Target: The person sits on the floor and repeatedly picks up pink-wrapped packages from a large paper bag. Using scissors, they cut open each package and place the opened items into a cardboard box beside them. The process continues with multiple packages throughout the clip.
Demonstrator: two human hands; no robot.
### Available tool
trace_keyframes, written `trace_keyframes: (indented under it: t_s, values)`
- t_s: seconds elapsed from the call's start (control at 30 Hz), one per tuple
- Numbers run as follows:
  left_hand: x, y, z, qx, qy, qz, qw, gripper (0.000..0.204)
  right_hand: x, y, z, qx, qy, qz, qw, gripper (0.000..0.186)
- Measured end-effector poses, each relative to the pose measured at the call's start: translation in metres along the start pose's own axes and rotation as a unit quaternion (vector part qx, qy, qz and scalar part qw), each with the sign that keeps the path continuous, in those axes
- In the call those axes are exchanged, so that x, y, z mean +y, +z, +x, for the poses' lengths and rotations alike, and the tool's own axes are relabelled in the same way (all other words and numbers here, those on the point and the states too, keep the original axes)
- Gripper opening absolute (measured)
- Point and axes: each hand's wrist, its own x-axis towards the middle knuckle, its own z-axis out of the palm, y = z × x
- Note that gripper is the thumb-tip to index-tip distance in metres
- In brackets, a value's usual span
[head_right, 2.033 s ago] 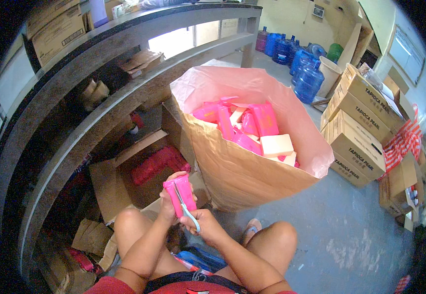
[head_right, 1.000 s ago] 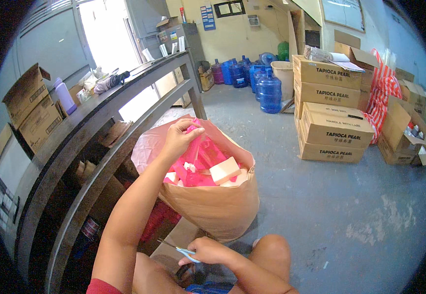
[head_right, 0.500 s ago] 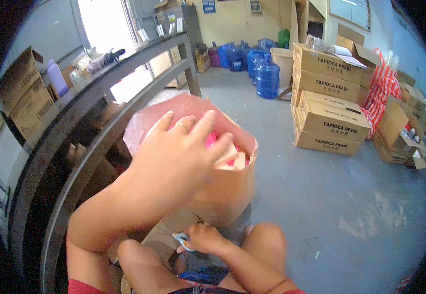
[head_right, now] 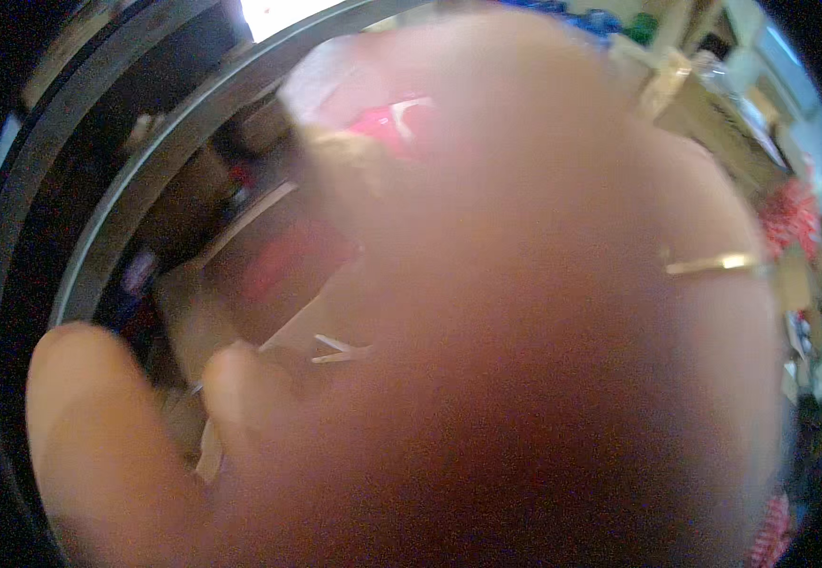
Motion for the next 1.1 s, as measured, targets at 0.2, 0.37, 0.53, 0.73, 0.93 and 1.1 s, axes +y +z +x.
trace_keyframes:
  t_s: [0.2, 0.37, 0.53, 0.73, 0.93, 1.1]
  values:
    - [-0.074, 0.032, -0.074, -0.005, -0.121, -0.035, 0.992, 0.037, -0.002, 0.011, 0.021, -0.016, 0.018, 0.034, 0.999, 0.037]
    - [-0.181, 0.135, -0.276, -0.190, -0.509, -0.028, 0.839, 0.035, 0.016, 0.020, 0.029, -0.012, 0.084, 0.067, 0.994, 0.029]
    - [-0.194, 0.304, -0.499, -0.352, -0.706, -0.063, 0.612, 0.023, 0.039, 0.036, 0.046, -0.067, 0.120, 0.060, 0.989, 0.030]
    - [-0.158, 0.497, -0.586, -0.093, -0.732, -0.158, 0.656, 0.034, 0.057, 0.057, 0.068, -0.127, 0.106, 0.083, 0.983, 0.032]
    - [-0.246, 0.629, -0.567, -0.189, -0.458, -0.019, 0.868, 0.042, 0.066, 0.057, 0.073, -0.171, 0.145, 0.128, 0.966, 0.034]
    - [-0.295, 0.660, -0.537, -0.407, -0.250, 0.233, 0.847, 0.037, 0.076, 0.059, 0.075, -0.161, 0.101, 0.137, 0.972, 0.037]
